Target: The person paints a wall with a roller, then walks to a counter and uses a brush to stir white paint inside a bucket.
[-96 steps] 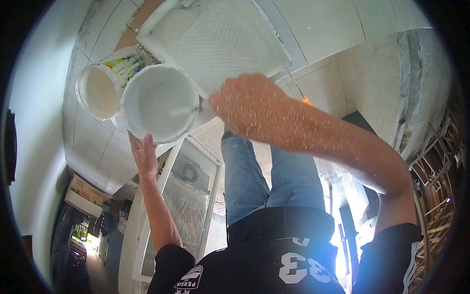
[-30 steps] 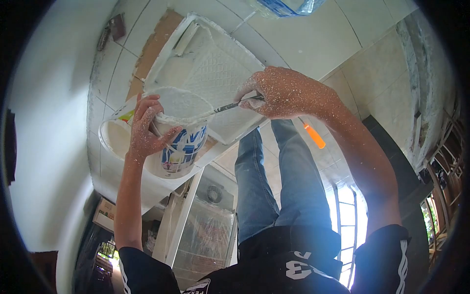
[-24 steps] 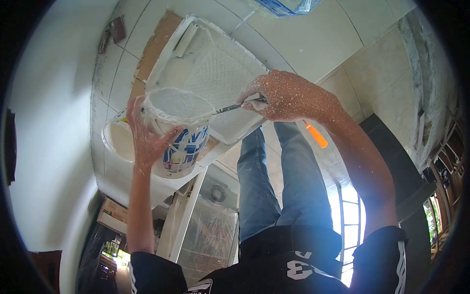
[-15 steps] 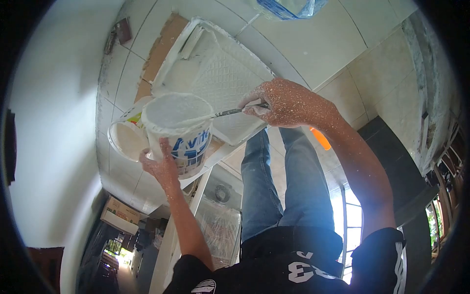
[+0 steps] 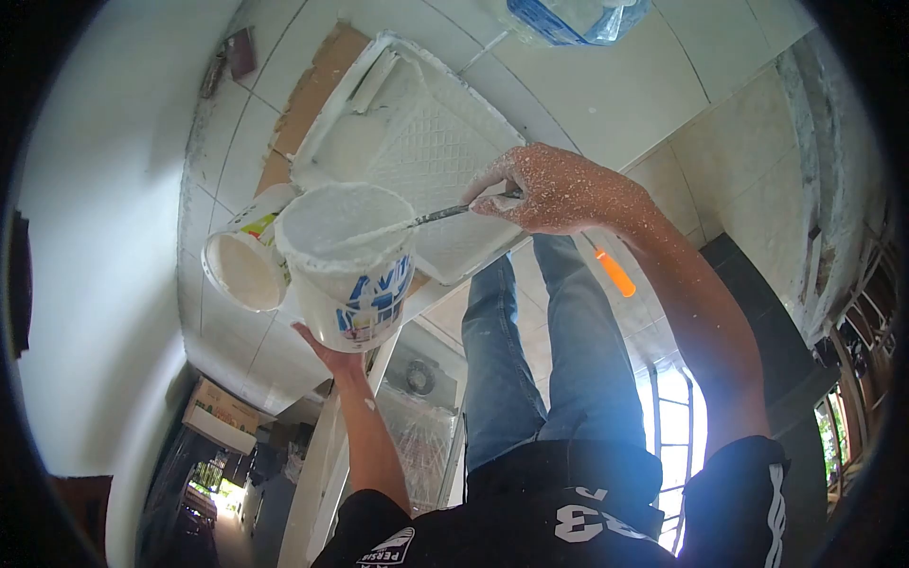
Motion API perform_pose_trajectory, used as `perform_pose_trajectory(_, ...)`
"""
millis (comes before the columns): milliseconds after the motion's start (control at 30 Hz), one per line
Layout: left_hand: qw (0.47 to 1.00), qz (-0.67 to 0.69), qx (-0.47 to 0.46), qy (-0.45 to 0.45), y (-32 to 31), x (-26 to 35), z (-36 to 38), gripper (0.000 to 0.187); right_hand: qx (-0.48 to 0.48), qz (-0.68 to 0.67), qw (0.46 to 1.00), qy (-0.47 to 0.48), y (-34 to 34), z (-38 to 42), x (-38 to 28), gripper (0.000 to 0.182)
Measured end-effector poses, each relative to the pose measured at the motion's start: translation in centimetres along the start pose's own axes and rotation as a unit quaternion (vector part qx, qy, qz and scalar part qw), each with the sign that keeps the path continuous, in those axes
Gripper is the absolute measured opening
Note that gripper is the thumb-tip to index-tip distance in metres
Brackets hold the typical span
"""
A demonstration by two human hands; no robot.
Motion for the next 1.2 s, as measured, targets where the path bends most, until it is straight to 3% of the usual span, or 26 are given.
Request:
perform_pose_trajectory(67, 0.999, 0.042, 0.016, 0.0, -1.0, -2.0, -0.4, 0.103, -0.011, -0.03, 0.999, -0.011, -0.6, -0.6, 0.7, 0.031)
perform_pose_trajectory(167, 0.998, 0.054, 0.026, 0.017, -3.2, -4.2, -0.1, 0.102, -0.002, 0.048, 0.999, -0.024, -0.3, -0.1, -0.4, 0.028)
perform_pose_trajectory(367, 0.997, 0.06, 0.016, 0.043, -3.1, -5.2, -0.6, 0.101, 0.003, 0.016, 0.997, -0.07, -0.5, -1.1, 0.3, 0.029)
perform_pose_trajectory(467, 0.998, 0.051, 0.014, 0.042, -2.7, -4.4, -1.2, 0.1, 0.053, 0.011, 0.998, 0.028, -0.3, -1.3, -0.8, 0.027)
perform_pose_trajectory(567, 0.999, 0.034, 0.017, 0.038, -2.1, -3.1, -1.7, 0.099, 0.003, 0.059, 0.998, -0.008, 0.0, -1.5, -2.3, 0.025)
perform_pose_trajectory(667, 0.999, 0.017, 0.019, 0.033, -1.6, -1.3, -2.2, 0.099, -0.017, 0.131, 0.989, 0.067, -1.9, -1.5, -4.4, 0.023)
perform_pose_trajectory(900, 0.999, -0.016, -0.013, 0.034, 0.3, -1.3, -1.2, 0.095, 0.006, 0.147, 0.984, 0.096, -1.6, -1.2, -6.1, 0.021)
perform_pose_trajectory(967, 0.998, -0.023, -0.052, 0.022, 1.7, -1.7, -0.8, 0.092, -0.006, 0.161, 0.985, 0.063, -1.4, -0.5, -6.5, 0.021)
perform_pose_trajectory(1033, 0.929, -0.321, -0.1, -0.154, 6.9, -0.9, 0.0, 0.1, -0.044, 0.175, 0.983, 0.019, -1.2, 1.0, -7.7, 0.02)
perform_pose_trajectory(1100, 0.862, -0.427, -0.113, -0.249, 7.6, 1.5, 1.6, 0.101, -0.06, 0.167, 0.984, 0.021, -1.0, 2.1, -8.2, 0.02)
perform_pose_trajectory(1167, 0.886, -0.368, -0.098, -0.264, 5.7, 4.8, 4.0, 0.094, -0.058, 0.136, 0.987, 0.066, -0.6, 3.2, -8.1, 0.02)
perform_pose_trajectory(1200, 0.953, -0.205, -0.101, -0.199, 6.2, 5.4, 4.5, 0.097, -0.06, 0.114, 0.989, 0.071, -0.4, 3.5, -7.8, 0.02)
Point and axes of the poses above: each hand's wrist, its own z-axis away from the middle knuckle, its own y-axis out of the back of the hand, x = y × z, the point moved 9 cm from there along -z, towards the middle knuckle, and after that the axes turned 14 degrees about -y, right-handed, at the moved point
